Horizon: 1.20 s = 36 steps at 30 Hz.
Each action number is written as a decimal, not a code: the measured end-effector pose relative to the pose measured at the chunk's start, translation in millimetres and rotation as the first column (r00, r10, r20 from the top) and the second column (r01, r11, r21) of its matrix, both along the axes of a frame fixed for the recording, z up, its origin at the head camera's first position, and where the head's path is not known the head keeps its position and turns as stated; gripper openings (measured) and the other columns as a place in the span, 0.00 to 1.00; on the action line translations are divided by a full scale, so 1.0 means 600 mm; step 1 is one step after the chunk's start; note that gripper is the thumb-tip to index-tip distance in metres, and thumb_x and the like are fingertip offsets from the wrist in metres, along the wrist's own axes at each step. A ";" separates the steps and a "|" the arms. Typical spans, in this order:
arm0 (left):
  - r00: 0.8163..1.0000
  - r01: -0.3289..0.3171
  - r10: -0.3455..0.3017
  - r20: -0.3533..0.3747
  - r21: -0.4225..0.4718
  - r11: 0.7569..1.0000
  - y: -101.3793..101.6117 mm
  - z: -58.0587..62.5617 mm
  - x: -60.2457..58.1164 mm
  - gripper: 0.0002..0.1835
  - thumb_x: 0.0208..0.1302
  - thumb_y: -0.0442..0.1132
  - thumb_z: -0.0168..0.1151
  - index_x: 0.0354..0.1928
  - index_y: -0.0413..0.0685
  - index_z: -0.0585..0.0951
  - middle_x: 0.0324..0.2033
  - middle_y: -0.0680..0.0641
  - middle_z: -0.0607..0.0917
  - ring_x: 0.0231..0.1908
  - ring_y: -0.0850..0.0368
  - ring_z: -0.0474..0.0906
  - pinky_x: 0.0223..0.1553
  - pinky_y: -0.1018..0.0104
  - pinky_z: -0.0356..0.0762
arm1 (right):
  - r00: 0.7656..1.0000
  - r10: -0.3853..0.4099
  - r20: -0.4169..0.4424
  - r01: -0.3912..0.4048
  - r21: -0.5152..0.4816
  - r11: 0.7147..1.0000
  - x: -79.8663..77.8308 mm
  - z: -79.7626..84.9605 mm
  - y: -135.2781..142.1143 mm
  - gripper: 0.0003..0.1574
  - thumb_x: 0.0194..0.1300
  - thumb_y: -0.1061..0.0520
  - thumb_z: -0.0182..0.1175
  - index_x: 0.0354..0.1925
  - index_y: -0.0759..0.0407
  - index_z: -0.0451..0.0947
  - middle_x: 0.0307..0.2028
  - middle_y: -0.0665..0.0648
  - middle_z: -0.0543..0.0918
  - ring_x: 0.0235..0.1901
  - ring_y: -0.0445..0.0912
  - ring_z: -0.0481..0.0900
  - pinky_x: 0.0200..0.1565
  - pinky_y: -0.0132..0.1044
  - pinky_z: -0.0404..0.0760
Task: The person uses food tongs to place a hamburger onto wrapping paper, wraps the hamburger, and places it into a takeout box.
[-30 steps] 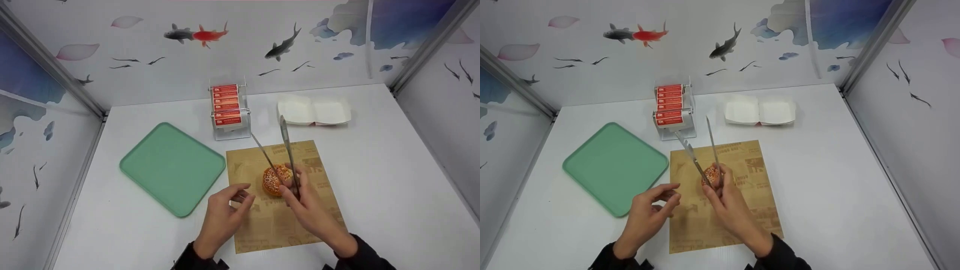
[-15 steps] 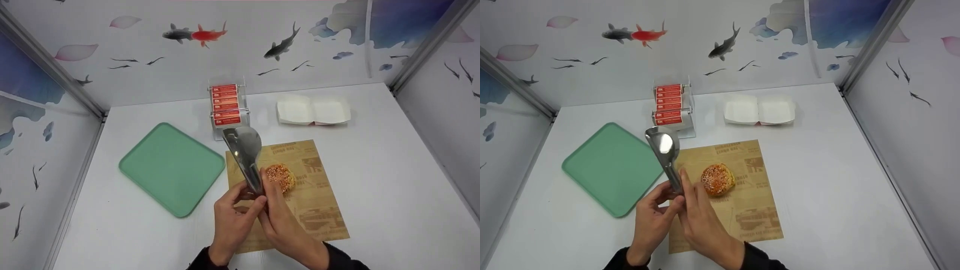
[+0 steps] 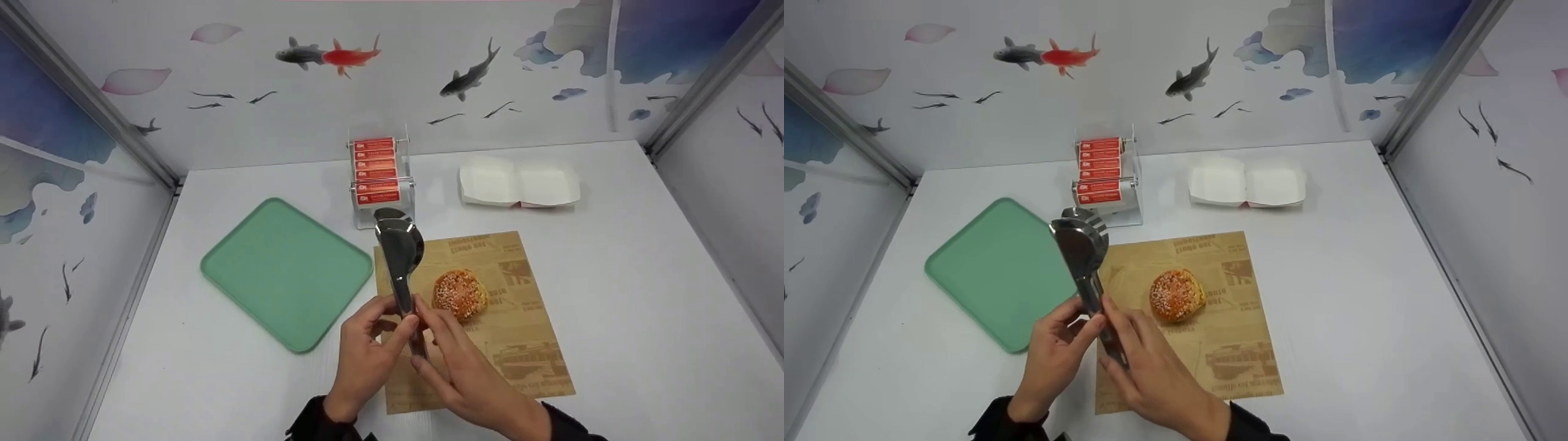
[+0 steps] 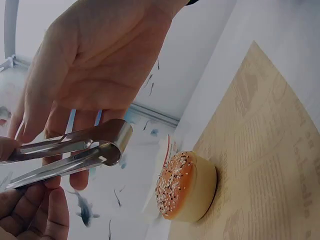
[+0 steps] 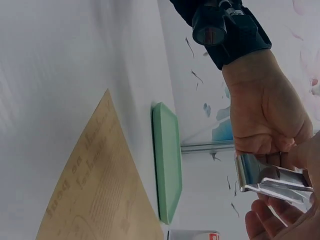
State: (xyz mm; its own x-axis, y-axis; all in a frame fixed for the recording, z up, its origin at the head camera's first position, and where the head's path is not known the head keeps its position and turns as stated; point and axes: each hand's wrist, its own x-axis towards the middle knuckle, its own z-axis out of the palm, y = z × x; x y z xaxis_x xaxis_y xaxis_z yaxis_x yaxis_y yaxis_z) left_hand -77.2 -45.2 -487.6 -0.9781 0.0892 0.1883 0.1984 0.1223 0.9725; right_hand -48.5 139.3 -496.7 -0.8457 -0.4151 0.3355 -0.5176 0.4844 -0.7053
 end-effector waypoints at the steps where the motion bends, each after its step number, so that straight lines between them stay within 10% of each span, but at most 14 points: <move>1: 1.000 0.009 -0.009 -0.011 -0.006 1.000 -0.003 -0.002 -0.003 0.13 0.73 0.40 0.71 0.56 0.55 0.88 0.44 0.54 0.90 0.45 0.59 0.88 0.43 0.62 0.89 | 1.000 -0.001 -0.008 0.001 0.019 1.000 0.001 -0.001 0.005 0.51 0.78 0.56 0.64 0.87 0.50 0.50 0.71 0.48 0.71 0.65 0.41 0.77 0.59 0.45 0.85; 14: 0.969 -0.169 0.109 -0.222 -0.274 0.947 -0.111 -0.012 -0.051 0.15 0.70 0.40 0.74 0.56 0.48 0.88 0.42 0.53 0.88 0.42 0.62 0.87 0.40 0.66 0.87 | 0.989 -0.147 0.030 0.138 0.217 0.966 -0.005 -0.037 0.119 0.02 0.72 0.51 0.72 0.42 0.45 0.89 0.40 0.38 0.86 0.40 0.34 0.86 0.39 0.33 0.86; 19: 0.964 -0.228 0.157 -0.214 -0.363 0.904 -0.167 -0.020 -0.074 0.17 0.70 0.40 0.75 0.56 0.43 0.88 0.41 0.49 0.87 0.40 0.59 0.86 0.37 0.67 0.87 | 0.949 -0.314 0.033 0.281 0.364 0.888 -0.010 -0.051 0.159 0.05 0.66 0.49 0.77 0.38 0.45 0.89 0.40 0.41 0.86 0.38 0.38 0.89 0.39 0.36 0.88; 23: 0.964 -0.257 0.195 -0.183 -0.432 0.864 -0.209 -0.027 -0.093 0.17 0.71 0.40 0.74 0.57 0.39 0.88 0.41 0.46 0.87 0.38 0.57 0.85 0.36 0.69 0.84 | 0.930 -0.366 0.041 0.309 0.457 0.834 -0.015 -0.067 0.180 0.25 0.62 0.49 0.80 0.55 0.55 0.88 0.57 0.55 0.87 0.55 0.52 0.90 0.52 0.49 0.89; 28: 0.958 -0.288 0.228 -0.175 -0.558 0.778 -0.251 -0.041 -0.111 0.18 0.71 0.39 0.74 0.56 0.35 0.87 0.39 0.42 0.86 0.38 0.52 0.85 0.34 0.69 0.80 | 0.942 -0.331 0.055 0.256 0.521 0.814 -0.016 -0.087 0.198 0.48 0.61 0.44 0.80 0.71 0.65 0.76 0.75 0.67 0.74 0.72 0.65 0.76 0.65 0.59 0.81; 36: 0.961 -0.258 0.251 -0.119 -0.711 0.655 -0.296 -0.060 -0.128 0.21 0.74 0.40 0.70 0.57 0.27 0.85 0.37 0.36 0.84 0.36 0.43 0.84 0.37 0.50 0.83 | 0.946 -0.317 0.066 0.229 0.556 0.799 -0.012 -0.097 0.208 0.52 0.64 0.41 0.78 0.72 0.71 0.73 0.77 0.71 0.70 0.74 0.66 0.73 0.66 0.59 0.80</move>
State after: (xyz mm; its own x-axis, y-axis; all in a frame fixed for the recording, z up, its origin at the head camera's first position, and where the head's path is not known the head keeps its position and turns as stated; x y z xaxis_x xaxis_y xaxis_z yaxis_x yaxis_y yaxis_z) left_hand -153.7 -223.0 -523.5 -0.9817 -0.0523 0.1832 0.0614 0.8234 0.5641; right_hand -55.5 263.8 -555.1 -0.9719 -0.2353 -0.0087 -0.2176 0.9116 -0.3487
